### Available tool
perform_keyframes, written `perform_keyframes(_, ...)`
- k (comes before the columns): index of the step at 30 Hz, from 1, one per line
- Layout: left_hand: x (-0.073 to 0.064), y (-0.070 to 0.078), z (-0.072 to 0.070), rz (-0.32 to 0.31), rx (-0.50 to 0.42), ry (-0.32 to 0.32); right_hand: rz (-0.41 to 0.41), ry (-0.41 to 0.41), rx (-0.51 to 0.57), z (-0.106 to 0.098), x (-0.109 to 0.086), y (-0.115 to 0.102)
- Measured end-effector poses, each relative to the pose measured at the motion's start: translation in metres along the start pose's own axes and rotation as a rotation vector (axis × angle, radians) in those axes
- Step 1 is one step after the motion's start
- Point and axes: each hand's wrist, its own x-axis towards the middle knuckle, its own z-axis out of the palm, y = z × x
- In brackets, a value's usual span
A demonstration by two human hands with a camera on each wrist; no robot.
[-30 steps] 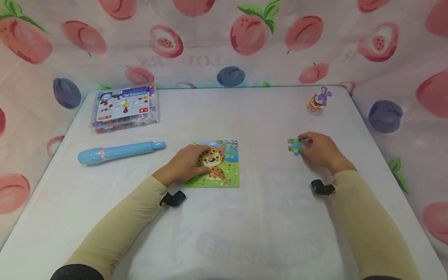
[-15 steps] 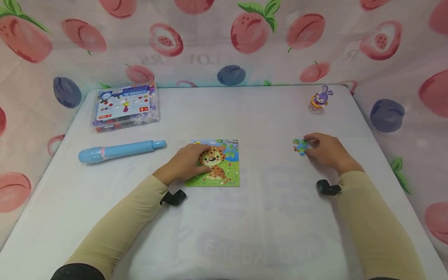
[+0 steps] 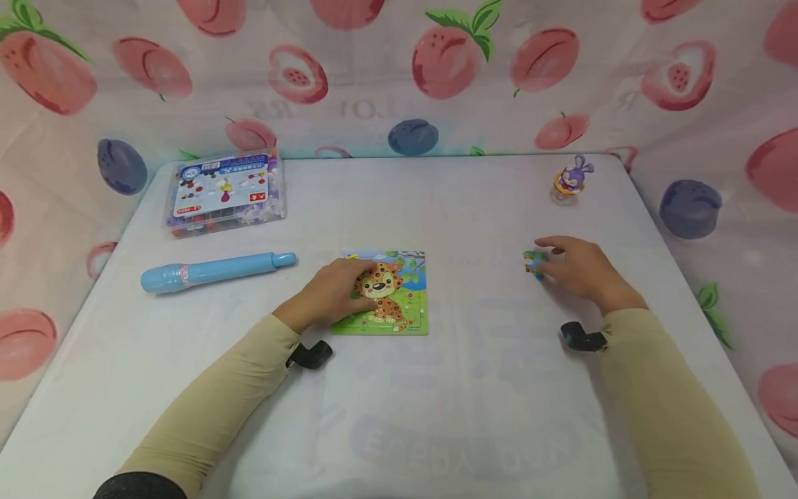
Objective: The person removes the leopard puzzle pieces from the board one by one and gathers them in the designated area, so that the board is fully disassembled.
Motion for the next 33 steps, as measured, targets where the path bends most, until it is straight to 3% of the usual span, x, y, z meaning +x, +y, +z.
perform_keyframes(8, 0.0, 0.001, 0.0, -0.003, -0.006, -0.005, -0.121, 0.048, 0.004, 0.008, -0.001, -0.03)
perform_keyframes(19, 0.001, 0.0, 0.001, 0.005, -0.011, 0.001, -0.266, 0.039, 0.022, 0.032, 0.008, -0.077)
perform_keyframes(33, 0.005, -0.007, 0.002, -0.033, -0.068, 0.059, -0.348, -0.024, 0.044, 0.062, 0.023, -0.123)
